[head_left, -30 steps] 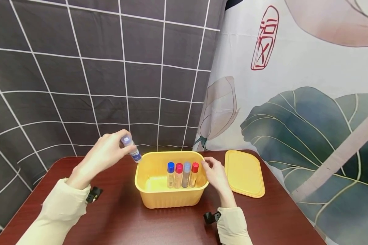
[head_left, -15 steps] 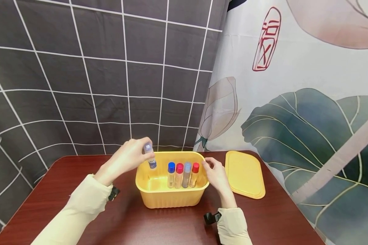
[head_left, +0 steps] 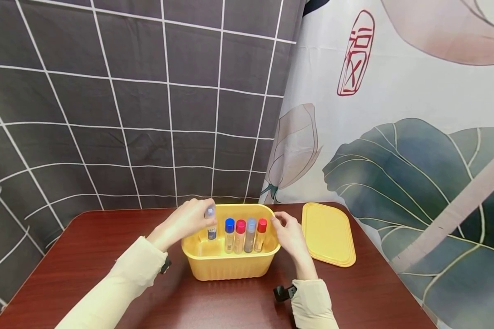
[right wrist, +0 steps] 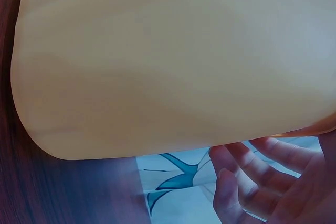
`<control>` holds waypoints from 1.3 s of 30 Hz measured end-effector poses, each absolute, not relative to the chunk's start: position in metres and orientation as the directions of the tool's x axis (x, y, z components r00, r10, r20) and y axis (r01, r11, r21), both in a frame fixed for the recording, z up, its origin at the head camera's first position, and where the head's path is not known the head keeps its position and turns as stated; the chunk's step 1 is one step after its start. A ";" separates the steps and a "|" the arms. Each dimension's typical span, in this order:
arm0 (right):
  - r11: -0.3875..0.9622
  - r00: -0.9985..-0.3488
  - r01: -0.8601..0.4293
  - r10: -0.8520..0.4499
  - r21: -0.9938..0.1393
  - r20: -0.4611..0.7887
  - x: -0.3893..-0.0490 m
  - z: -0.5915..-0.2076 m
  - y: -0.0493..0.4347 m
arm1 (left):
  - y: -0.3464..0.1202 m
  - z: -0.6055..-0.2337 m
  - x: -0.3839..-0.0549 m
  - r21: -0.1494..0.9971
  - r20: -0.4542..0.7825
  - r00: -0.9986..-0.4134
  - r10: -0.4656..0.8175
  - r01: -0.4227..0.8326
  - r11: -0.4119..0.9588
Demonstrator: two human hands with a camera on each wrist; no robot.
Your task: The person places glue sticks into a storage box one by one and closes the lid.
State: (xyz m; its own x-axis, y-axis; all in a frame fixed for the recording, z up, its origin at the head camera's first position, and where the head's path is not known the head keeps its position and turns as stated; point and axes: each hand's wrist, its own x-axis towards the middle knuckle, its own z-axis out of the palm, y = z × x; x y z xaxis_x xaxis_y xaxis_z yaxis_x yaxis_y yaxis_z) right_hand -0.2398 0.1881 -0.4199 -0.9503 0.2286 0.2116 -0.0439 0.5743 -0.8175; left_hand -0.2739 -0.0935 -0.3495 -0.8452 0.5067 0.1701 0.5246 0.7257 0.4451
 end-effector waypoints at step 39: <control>0.568 -0.951 -0.055 0.221 -0.821 0.216 -0.240 -0.419 0.188 | -0.079 -0.387 -0.288 0.324 0.122 -0.739 0.663 0.661 0.677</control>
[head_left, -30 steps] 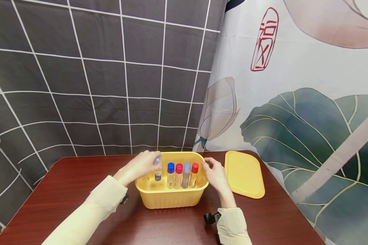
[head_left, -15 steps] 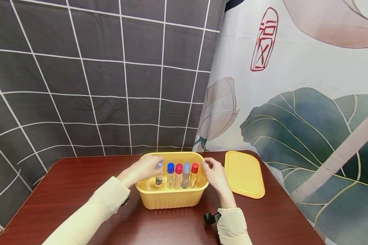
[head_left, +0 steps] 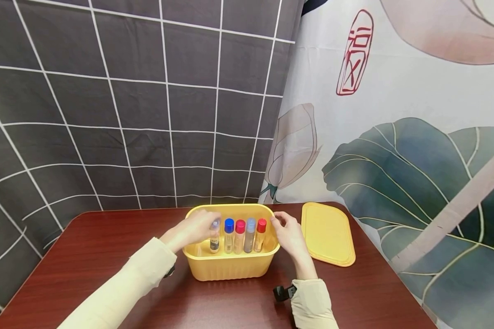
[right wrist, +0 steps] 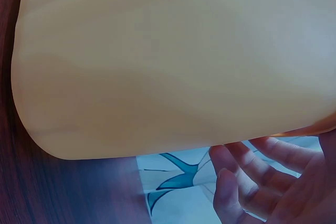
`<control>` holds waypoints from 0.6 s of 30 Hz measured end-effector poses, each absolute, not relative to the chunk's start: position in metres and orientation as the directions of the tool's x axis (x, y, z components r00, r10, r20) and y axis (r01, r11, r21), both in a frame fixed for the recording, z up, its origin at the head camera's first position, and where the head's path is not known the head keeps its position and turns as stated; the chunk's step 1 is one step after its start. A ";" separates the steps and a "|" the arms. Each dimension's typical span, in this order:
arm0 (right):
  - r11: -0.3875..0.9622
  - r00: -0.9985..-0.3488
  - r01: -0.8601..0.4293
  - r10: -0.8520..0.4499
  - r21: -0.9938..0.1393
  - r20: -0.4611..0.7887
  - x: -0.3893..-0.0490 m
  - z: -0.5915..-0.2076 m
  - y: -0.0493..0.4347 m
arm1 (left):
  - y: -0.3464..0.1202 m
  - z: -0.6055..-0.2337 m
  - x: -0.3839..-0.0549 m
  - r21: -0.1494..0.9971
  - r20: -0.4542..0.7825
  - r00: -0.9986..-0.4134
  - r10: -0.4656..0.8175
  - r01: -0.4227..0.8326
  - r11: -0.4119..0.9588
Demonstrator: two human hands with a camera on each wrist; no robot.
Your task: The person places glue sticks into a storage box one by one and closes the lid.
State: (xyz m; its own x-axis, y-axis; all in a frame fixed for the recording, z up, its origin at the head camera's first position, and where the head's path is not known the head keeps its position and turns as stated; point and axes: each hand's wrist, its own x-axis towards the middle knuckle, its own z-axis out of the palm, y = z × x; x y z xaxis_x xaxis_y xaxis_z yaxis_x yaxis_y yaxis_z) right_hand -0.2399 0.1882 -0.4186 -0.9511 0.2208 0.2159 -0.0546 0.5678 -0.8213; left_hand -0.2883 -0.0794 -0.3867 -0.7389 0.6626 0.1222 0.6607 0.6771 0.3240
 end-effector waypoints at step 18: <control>0.577 -0.950 -0.049 0.225 -0.815 0.216 -0.239 -0.419 0.188 | -0.075 -0.392 -0.286 0.369 0.071 -0.773 0.631 0.608 0.703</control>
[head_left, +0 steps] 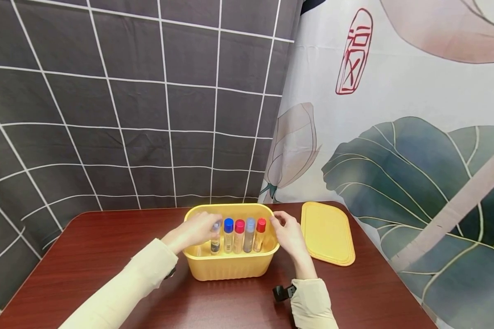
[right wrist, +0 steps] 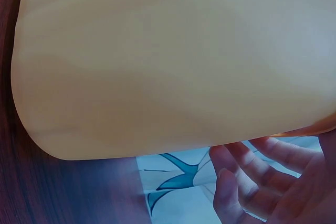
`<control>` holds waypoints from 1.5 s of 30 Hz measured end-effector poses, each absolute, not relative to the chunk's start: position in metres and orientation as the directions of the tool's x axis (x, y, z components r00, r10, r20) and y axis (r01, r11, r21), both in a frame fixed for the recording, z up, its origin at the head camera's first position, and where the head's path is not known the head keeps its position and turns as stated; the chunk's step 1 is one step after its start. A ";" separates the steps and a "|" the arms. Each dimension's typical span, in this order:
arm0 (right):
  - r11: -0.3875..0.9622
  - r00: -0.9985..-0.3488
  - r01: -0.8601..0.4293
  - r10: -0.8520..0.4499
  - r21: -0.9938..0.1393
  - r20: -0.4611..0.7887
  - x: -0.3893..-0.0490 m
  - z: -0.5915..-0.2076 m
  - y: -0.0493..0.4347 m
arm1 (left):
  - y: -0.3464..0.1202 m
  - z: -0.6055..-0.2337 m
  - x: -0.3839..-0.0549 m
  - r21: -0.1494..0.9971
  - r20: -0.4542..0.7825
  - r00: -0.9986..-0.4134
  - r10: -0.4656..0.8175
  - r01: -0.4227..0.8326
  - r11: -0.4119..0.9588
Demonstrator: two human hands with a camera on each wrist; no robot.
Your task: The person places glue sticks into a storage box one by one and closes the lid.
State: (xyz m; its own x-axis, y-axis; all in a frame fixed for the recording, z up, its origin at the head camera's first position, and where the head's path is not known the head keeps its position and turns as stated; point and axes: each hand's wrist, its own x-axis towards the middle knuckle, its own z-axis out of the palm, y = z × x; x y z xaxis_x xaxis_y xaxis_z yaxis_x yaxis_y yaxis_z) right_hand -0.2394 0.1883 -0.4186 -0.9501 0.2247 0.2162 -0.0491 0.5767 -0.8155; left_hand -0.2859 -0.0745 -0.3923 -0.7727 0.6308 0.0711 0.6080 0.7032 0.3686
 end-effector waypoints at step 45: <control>0.555 -0.956 -0.029 0.227 -0.831 0.186 -0.238 -0.417 0.185 | -0.108 -0.360 -0.248 0.511 0.199 -0.898 0.392 0.436 0.741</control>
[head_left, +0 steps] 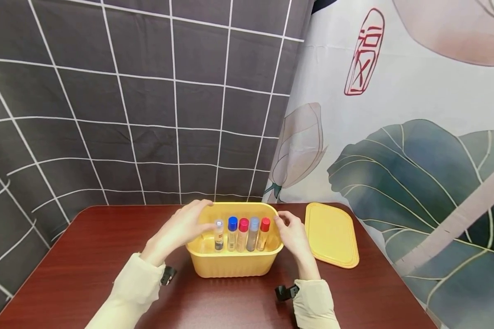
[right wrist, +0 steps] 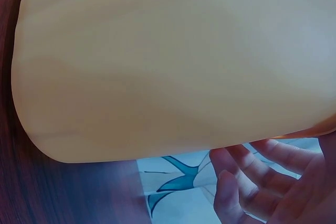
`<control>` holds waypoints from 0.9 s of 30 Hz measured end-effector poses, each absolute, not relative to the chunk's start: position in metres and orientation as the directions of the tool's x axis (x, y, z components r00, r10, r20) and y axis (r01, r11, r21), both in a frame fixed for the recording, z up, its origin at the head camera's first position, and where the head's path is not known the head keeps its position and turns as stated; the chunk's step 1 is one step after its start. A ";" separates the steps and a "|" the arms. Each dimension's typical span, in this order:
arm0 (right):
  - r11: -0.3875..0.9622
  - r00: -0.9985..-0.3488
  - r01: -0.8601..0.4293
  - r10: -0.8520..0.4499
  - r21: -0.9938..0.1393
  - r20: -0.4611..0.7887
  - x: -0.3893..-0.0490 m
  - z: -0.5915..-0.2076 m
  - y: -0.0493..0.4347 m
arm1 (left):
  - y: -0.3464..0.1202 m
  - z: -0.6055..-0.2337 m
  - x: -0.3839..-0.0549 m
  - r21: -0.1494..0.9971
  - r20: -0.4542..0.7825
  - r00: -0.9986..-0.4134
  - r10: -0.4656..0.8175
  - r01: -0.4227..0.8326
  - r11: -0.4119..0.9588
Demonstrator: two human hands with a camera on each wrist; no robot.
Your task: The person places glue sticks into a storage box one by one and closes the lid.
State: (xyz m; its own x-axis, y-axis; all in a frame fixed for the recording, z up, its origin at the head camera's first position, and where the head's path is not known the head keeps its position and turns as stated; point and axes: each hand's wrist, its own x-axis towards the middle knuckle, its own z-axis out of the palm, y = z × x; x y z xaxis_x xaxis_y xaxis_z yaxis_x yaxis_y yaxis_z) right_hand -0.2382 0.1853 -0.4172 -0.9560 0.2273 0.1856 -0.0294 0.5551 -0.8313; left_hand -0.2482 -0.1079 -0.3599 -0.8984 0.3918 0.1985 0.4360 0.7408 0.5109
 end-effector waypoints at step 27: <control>0.553 -0.958 -0.020 0.228 -0.833 0.175 -0.240 -0.418 0.186 | -0.133 -0.391 -0.243 0.736 0.157 -0.976 0.148 0.216 0.642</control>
State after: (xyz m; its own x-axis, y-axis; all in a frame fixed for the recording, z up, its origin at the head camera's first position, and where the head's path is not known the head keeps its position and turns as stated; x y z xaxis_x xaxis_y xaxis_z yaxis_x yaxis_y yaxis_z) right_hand -0.2400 0.1863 -0.4176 -0.9580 0.2277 0.1746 -0.0202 0.5534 -0.8326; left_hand -0.2425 -0.1328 -0.3912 -0.9764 0.1484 0.1571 0.2159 0.6418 0.7359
